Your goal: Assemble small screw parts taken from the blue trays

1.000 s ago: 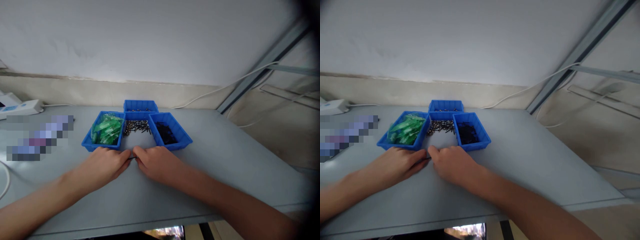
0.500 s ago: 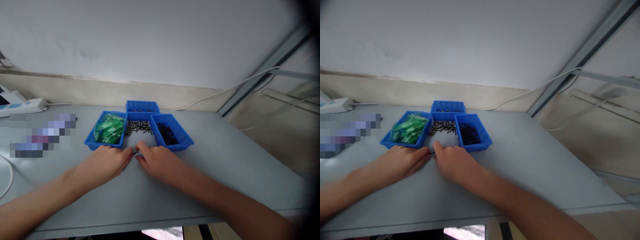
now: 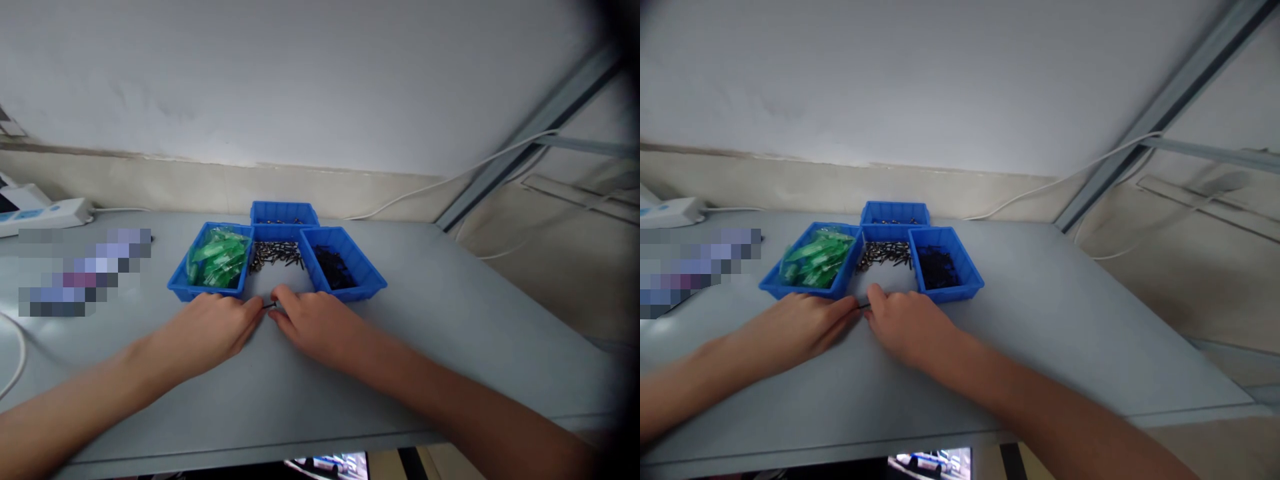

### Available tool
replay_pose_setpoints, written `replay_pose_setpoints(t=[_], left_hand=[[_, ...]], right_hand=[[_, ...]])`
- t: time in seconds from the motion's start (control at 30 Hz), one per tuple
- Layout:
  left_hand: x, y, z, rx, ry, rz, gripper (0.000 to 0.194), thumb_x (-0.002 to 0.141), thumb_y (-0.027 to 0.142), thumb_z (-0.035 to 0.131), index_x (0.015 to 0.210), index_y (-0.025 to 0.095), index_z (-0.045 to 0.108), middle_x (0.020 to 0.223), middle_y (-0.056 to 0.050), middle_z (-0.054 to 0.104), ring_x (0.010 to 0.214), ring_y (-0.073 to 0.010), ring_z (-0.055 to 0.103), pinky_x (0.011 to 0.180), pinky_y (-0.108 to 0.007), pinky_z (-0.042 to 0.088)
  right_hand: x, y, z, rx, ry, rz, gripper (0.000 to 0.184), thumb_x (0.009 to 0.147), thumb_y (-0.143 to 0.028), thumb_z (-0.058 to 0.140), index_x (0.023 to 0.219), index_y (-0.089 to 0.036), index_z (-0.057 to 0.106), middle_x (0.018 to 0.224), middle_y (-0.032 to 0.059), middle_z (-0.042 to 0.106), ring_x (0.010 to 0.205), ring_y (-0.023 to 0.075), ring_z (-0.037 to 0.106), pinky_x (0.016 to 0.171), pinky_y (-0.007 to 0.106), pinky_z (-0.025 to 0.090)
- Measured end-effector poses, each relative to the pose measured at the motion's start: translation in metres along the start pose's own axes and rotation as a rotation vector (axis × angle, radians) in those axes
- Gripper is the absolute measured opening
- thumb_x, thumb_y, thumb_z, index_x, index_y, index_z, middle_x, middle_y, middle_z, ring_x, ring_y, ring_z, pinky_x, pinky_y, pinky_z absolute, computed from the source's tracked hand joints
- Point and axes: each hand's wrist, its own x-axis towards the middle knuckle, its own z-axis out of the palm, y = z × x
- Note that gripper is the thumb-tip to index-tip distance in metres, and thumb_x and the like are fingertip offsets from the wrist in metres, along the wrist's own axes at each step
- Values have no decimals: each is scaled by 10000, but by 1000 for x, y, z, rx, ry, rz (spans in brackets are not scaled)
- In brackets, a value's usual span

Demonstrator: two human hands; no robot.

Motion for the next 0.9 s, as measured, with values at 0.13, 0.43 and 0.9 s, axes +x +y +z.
replay_pose_setpoints(t=[0.13,0.43,0.9], left_hand=[[0,0,-1,14,-27,5,240,895,218,313,845,167,542,575,-28,598,506,-188,593,423,-245,329],[-2,0,0,-21,7,-5,277,901,272,304,811,169,544,593,-32,594,528,-199,597,447,-270,353],[-1,-1,1,1,-17,4,234,887,212,318,844,158,541,577,-42,603,524,-188,603,433,-256,304]], right_hand=[[0,0,0,-27,-15,1,138,900,-238,333,969,-161,425,621,13,604,477,151,549,412,284,161],[-1,0,1,-22,22,-36,139,907,-202,310,874,-164,440,646,14,605,484,141,551,416,299,143],[-1,1,2,-37,20,-12,101,874,-192,367,961,-166,411,605,-2,594,459,133,536,408,287,126]])
